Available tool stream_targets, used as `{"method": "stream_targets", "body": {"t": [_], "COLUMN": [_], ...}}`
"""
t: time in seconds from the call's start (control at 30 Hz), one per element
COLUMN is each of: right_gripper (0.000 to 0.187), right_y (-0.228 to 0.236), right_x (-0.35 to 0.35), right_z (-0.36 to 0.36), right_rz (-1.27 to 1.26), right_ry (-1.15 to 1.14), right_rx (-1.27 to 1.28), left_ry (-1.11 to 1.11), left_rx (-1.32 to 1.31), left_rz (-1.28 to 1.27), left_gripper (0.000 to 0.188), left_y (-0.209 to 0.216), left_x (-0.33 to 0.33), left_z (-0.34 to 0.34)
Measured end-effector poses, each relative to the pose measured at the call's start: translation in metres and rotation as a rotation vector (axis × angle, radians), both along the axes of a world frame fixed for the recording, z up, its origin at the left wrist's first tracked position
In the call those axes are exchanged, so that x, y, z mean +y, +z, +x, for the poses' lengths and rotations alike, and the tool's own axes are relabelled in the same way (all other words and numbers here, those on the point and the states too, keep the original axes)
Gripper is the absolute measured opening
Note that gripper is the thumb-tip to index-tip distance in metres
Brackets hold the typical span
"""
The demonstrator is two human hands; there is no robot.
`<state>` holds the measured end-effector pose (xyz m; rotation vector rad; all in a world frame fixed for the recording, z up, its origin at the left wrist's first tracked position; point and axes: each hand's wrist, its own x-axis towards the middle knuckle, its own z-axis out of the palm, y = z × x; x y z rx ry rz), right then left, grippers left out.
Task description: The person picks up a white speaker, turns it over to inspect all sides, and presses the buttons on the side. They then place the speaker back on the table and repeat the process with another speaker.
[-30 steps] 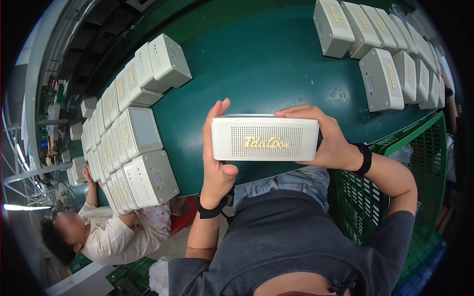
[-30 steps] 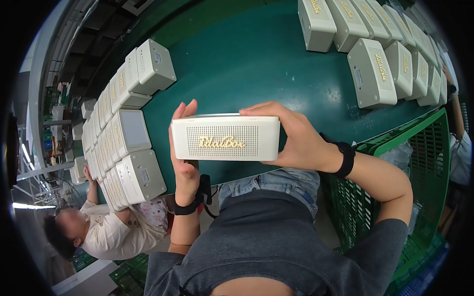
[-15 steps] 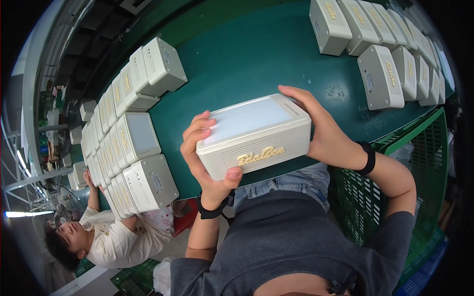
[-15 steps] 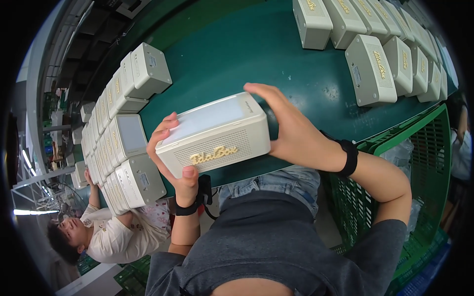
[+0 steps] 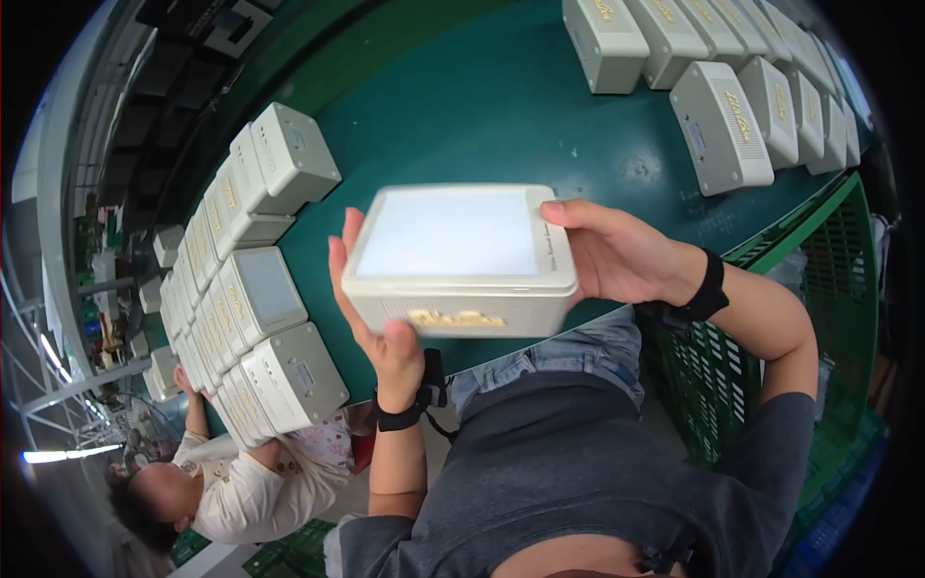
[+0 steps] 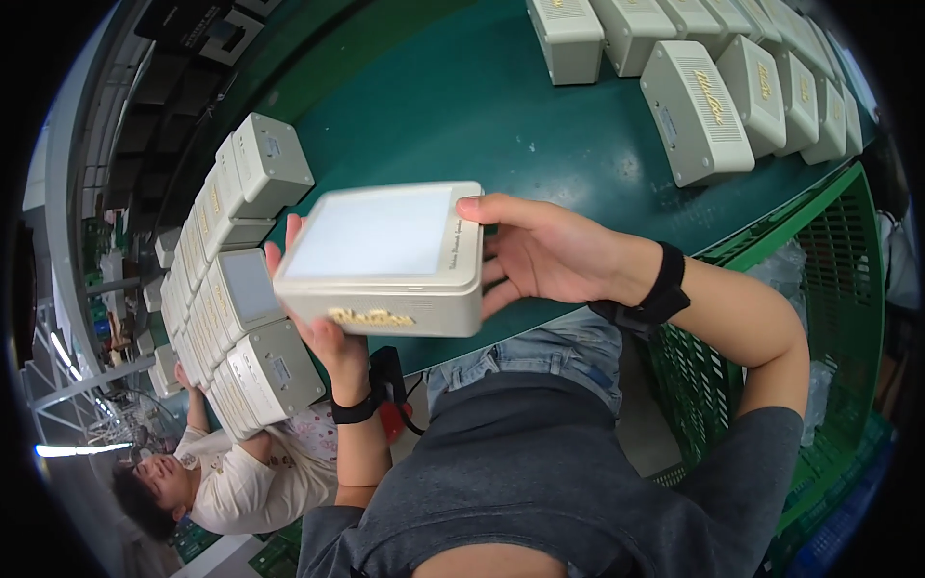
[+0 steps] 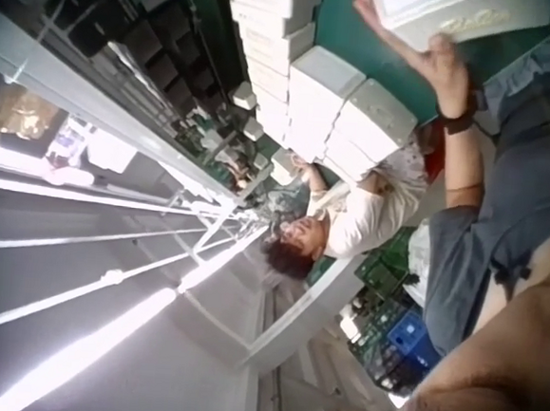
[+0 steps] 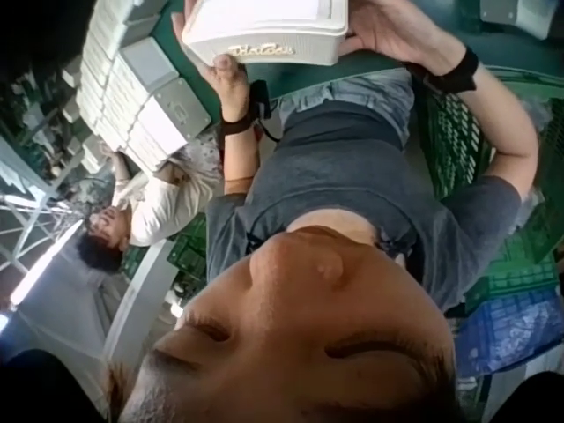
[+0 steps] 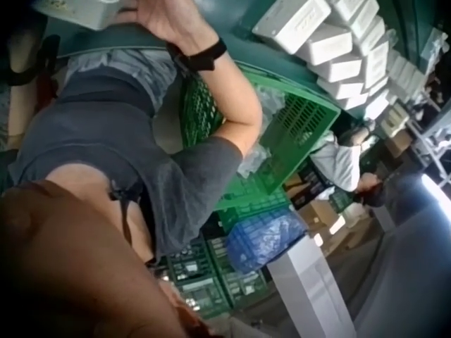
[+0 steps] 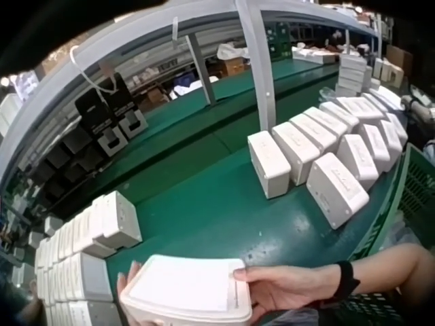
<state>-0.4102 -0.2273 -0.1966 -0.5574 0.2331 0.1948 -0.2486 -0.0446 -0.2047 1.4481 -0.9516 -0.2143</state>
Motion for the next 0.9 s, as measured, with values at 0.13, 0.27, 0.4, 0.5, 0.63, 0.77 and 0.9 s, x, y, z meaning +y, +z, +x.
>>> {"method": "stream_targets", "body": {"t": [0.13,0.27,0.4,0.5,0.63,0.77,0.9], "right_gripper": [0.067,0.075,0.081,0.082,0.081,0.081,0.082], "right_y": [-0.010,-0.008,0.006,0.007,0.005,0.007,0.008], "right_x": [0.008,0.023,0.030,0.033,0.032,0.032,0.032], "right_z": [0.001,-0.002,-0.006,-0.008,-0.008,-0.009,-0.009], "right_rz": [-0.181,-0.439,-0.554,-0.716,-0.602,-0.580,-0.589], "right_ry": [-0.216,-0.313,-0.197,-0.161,-0.117,-0.109,-0.103], "right_rx": [-0.046,-0.117,-0.216,-0.278,-0.264,-0.289,-0.310], "left_ry": [-0.075,-0.016,0.037,0.046,0.064,0.033,0.017], "left_rx": [0.545,0.776,0.835,0.870,0.908,0.932,0.887], "left_rz": [0.053,0.062,-0.008,-0.026,-0.003,-0.021,-0.068], "left_gripper": [0.083,0.076,0.071,0.069,0.068,0.066,0.065], "left_y": [-0.005,-0.001,-0.005,-0.010,-0.013,-0.012,-0.013], "left_x": [-0.001,-0.012,-0.014,-0.012,-0.009,-0.006,-0.005], "left_z": [-0.009,-0.020,-0.013,-0.009,-0.007,-0.005,-0.003]}}
